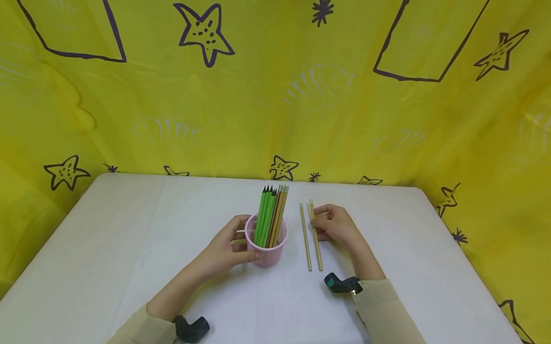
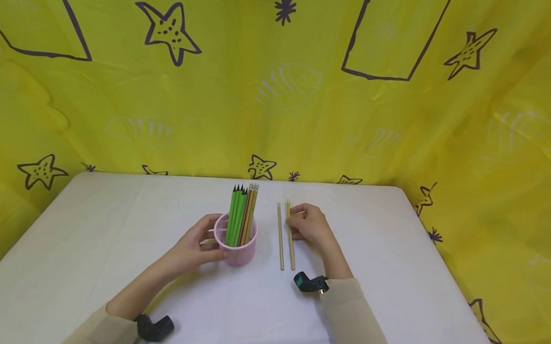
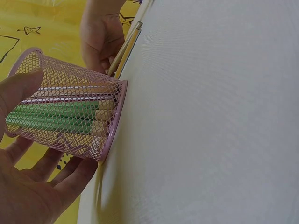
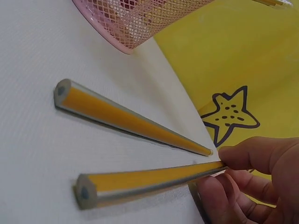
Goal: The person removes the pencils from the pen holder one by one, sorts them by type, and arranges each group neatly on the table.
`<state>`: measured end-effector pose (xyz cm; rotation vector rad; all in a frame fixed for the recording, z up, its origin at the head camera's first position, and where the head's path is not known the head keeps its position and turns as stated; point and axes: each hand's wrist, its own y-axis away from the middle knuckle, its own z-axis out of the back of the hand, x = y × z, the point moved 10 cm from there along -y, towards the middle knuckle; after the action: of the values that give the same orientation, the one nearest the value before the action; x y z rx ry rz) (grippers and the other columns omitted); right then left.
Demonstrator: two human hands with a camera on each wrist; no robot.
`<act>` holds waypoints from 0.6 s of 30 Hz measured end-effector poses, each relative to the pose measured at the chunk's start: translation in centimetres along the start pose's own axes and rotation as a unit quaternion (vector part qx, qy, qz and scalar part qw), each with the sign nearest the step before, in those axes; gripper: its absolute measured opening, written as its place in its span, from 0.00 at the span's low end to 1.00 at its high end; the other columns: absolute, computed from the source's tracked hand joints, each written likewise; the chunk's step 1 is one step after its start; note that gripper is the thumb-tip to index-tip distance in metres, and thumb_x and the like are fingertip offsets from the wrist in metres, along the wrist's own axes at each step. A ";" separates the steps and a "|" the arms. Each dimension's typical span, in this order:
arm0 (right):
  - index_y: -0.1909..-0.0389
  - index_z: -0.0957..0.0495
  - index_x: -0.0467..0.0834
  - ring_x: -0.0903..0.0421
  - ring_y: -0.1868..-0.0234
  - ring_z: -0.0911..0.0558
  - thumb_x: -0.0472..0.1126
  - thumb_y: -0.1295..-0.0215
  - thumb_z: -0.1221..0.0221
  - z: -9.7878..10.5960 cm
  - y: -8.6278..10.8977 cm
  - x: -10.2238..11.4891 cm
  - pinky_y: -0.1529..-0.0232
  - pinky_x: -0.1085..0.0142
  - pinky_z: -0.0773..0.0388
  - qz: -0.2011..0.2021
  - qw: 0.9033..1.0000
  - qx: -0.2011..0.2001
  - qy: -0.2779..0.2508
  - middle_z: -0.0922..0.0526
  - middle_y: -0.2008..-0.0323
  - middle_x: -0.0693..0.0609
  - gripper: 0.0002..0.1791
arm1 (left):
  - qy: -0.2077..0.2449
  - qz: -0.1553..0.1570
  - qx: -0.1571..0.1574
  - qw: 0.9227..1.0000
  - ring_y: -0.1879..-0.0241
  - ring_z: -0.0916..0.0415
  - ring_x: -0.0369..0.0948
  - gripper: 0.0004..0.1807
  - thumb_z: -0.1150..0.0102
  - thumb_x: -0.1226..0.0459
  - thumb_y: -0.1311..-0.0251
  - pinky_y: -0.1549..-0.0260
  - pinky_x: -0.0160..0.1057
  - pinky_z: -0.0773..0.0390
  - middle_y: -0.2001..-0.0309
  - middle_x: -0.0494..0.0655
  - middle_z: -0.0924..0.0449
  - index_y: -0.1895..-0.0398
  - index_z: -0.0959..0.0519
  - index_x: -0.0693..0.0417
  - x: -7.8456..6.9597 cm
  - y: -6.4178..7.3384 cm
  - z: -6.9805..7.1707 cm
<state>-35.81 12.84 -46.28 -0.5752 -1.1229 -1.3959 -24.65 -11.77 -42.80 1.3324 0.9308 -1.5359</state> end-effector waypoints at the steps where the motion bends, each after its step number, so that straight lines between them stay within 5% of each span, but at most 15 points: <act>1: 0.44 0.26 0.36 0.56 0.73 0.20 0.38 0.36 0.36 0.0 0.0 0.0 0.71 0.66 0.14 0.000 1.000 -0.002 0.001 0.19 0.68 0.45 0.21 | 0.001 0.000 0.000 1.000 0.35 0.30 0.57 0.43 0.27 0.67 0.46 0.39 0.50 0.23 0.32 0.56 0.34 0.29 0.40 0.48 0.0 0.0 0.0; 18: 0.44 0.25 0.41 0.54 0.76 0.22 0.42 0.36 0.35 0.3 0.6 0.8 0.72 0.66 0.15 -0.008 1.000 -0.002 0.006 0.23 0.68 0.45 0.21 | 0.001 0.005 -0.002 1.000 0.35 0.30 0.57 0.43 0.26 0.67 0.46 0.40 0.50 0.23 0.32 0.56 0.34 0.29 0.40 0.48 0.1 -0.1 0.0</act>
<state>-35.51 12.78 -45.32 -0.5602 -1.1169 -1.4144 -24.72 -11.79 -42.92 1.3336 0.9274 -1.5244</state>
